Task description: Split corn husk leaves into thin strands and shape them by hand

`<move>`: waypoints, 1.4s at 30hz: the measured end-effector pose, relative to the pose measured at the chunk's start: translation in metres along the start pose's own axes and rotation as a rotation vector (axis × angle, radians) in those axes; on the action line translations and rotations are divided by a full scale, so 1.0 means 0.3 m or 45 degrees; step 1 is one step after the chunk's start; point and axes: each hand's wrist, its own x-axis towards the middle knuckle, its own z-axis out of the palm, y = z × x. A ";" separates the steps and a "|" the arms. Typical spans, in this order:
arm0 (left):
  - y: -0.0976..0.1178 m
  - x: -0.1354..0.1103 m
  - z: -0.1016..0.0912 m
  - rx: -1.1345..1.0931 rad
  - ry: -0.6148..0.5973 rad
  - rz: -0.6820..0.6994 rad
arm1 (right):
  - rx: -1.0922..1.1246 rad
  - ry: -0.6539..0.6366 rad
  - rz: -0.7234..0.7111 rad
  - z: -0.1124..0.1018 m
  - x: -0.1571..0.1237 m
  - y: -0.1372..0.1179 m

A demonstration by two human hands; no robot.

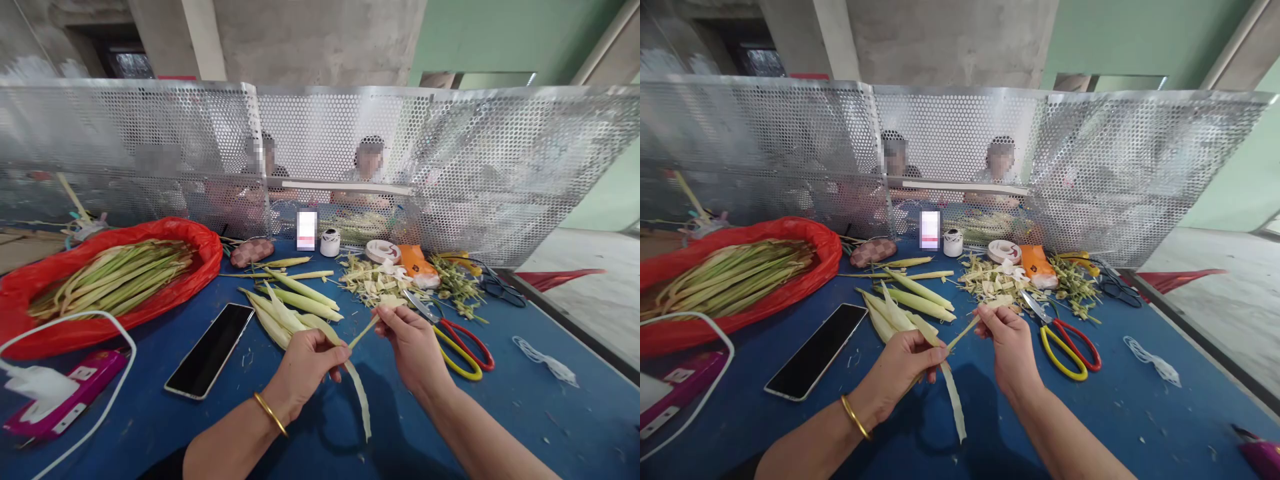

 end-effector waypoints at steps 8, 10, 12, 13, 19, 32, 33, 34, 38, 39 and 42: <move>0.032 -0.008 0.000 0.054 -0.083 0.094 | -0.358 -0.268 0.125 -0.007 0.002 0.009; 0.040 -0.008 -0.010 -0.071 -0.173 0.047 | -0.421 -0.410 0.126 0.002 -0.013 0.009; 0.041 -0.005 -0.021 -0.196 -0.242 0.003 | -0.452 -0.491 0.099 0.011 -0.029 0.006; 0.040 -0.003 -0.025 -0.238 -0.260 -0.012 | -0.455 -0.498 0.084 0.016 -0.036 0.004; 0.028 0.001 -0.025 -0.001 -0.224 0.058 | -0.396 -0.512 0.167 0.029 -0.055 0.017; 0.009 0.004 -0.036 0.445 0.163 0.435 | -0.413 -0.528 0.090 0.033 -0.060 0.022; 0.016 0.009 -0.040 0.374 0.203 0.422 | -0.437 -0.559 0.096 0.029 -0.055 0.018; 0.023 0.014 -0.043 0.292 0.238 0.403 | -0.456 -0.588 0.102 0.026 -0.051 0.013; 0.055 0.031 -0.059 -0.018 0.339 0.355 | -0.480 -0.605 0.123 0.017 -0.040 -0.008; 0.060 0.035 -0.065 -0.095 0.349 0.349 | -0.476 -0.605 0.129 0.015 -0.039 -0.011; 0.063 0.051 -0.081 -0.299 0.382 0.307 | -0.437 -0.578 0.139 0.012 -0.035 -0.012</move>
